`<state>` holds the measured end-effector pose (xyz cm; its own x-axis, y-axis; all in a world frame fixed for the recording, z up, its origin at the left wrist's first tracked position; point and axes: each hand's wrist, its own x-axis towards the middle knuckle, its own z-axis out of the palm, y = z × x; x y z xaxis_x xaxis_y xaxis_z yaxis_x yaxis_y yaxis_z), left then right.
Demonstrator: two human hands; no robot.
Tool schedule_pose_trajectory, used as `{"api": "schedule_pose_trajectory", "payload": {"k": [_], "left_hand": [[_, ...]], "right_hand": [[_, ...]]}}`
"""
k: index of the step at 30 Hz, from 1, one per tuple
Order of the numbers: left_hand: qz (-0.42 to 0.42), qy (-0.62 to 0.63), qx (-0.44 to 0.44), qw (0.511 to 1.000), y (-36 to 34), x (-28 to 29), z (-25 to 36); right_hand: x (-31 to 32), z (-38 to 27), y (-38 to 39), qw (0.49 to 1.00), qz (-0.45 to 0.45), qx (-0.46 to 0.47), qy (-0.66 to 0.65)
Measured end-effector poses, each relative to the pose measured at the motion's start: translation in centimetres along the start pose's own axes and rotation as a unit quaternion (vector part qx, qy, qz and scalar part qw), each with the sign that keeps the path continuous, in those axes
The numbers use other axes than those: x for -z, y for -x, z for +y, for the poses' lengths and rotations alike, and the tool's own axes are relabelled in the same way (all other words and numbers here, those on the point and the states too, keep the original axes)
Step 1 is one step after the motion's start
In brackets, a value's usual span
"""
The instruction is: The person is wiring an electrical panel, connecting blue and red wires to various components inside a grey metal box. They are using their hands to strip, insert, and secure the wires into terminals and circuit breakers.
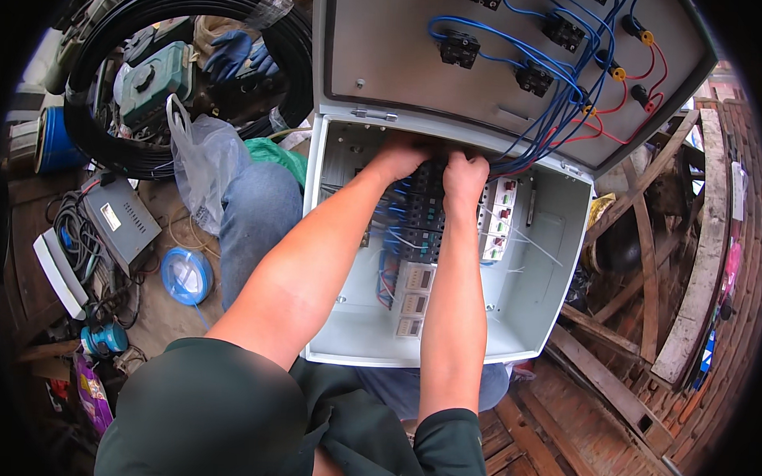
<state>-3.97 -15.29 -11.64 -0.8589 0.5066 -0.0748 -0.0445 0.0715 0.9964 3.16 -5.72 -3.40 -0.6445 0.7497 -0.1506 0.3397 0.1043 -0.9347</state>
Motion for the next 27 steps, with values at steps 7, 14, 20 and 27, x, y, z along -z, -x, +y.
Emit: {"api": "schedule_pose_trajectory", "payload": {"k": [7,14,20,27], "left_hand": [[0.027,-0.022,-0.015,0.999,0.3,-0.3,0.0],[0.007,0.011,0.049,0.999,0.0,-0.1,0.3],[0.04,0.041,0.081,0.995,0.1,0.2,1.6],[0.028,-0.114,0.094,0.989,-0.8,0.3,-0.8]], "right_hand": [[1.0,-0.1,0.1,0.99,-0.019,0.009,-0.139],[1.2,-0.8,1.4,0.933,-0.083,-0.076,-0.343],[0.6,-0.3,1.8,0.937,-0.092,-0.028,-0.335],[0.0,-1.3,3.2,0.921,-0.046,-0.006,-0.386]]}}
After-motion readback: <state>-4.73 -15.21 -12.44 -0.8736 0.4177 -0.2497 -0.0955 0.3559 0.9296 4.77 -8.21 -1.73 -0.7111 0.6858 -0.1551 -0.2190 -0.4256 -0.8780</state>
